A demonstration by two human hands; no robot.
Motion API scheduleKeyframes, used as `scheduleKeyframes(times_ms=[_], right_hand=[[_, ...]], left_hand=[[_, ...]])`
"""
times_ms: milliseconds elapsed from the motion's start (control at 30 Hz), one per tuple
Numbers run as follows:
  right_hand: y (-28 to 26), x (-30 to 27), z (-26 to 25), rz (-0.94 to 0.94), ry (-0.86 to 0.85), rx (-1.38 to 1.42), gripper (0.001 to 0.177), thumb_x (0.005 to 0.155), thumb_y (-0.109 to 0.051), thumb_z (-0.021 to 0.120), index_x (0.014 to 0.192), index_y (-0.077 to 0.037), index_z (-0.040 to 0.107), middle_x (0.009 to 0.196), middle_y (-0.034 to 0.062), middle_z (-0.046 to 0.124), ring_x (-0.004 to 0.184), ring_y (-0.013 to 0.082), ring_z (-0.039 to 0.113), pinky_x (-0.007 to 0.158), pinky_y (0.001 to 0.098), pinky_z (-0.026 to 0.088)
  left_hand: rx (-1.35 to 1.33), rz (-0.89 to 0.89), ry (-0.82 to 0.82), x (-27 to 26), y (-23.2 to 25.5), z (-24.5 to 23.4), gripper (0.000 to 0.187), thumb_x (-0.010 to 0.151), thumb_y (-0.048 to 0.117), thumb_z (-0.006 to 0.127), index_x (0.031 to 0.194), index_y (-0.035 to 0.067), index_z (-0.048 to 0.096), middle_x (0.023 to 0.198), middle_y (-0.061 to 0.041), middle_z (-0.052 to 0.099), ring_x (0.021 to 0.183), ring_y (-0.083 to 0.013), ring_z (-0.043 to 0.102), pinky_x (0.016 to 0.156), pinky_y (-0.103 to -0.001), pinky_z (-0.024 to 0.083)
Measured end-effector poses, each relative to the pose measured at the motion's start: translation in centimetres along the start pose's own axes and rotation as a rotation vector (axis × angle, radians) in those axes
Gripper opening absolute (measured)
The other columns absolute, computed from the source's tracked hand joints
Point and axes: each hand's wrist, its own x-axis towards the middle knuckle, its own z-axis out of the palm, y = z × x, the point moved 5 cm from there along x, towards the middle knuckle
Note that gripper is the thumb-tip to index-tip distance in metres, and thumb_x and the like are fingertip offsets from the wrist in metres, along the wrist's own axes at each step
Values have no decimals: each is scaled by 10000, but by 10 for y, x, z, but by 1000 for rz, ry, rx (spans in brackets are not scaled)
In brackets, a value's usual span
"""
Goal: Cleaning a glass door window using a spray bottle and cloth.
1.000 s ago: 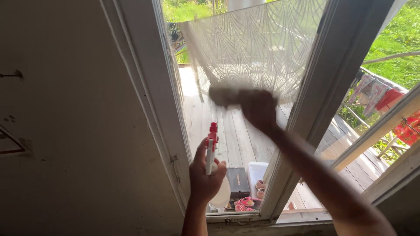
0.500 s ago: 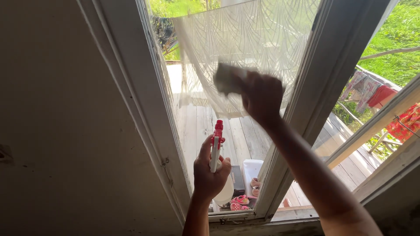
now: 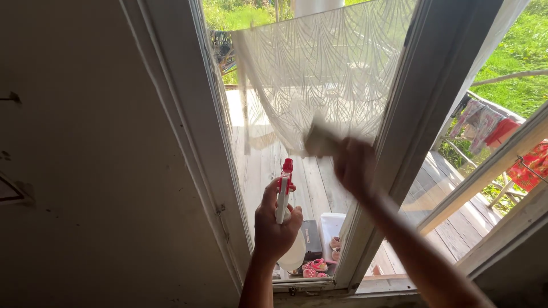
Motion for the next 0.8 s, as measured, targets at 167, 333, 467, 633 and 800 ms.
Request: scheduleKeyframes(times_ms=[167,333,467,633,800], right_hand=[[19,164,-69,-18,355,-113,429,1024,-95,713,1431,-203,636,1028,74,567,1000,251,542,865,423,395],[4,206,-45,-128,418,-251,478,971,-197,720,1435,-240,614,1244,34,576,1070,226,534,860,372,429],[-21,140,-5,-89,217,-348,428,1022,-211,670,1445,-262,629,1121,43,557,940,246,509,802,409,412],[-48,18,52,-80,-154,-293,476,962,-147,595,1420,-276,609,1032,16,610,898,222,557,810,429,408],[-71,-83,70,-82,-282,-137,449,876,-181,619,1316,-271,620,1072,30,609,983,235,543,866,438,409]], left_hand=[[14,-46,-10,1,0,2,683,771,0,694,1409,108,479,1190,-65,729,667,-104,660,613,-273,562],[-2,-60,15,4,-8,-1,691,764,-10,698,1412,102,486,1239,-68,726,652,-98,665,597,-276,573],[4,-80,41,7,-15,-6,714,763,-2,701,1430,101,468,1264,-65,720,649,-95,670,585,-277,582],[34,-75,78,6,-25,-9,753,776,11,731,1476,98,468,1116,-107,748,681,-87,669,622,-270,584],[-19,-24,84,3,-15,-9,739,777,-3,717,1466,96,468,1267,-81,734,665,-82,636,608,-260,571]])
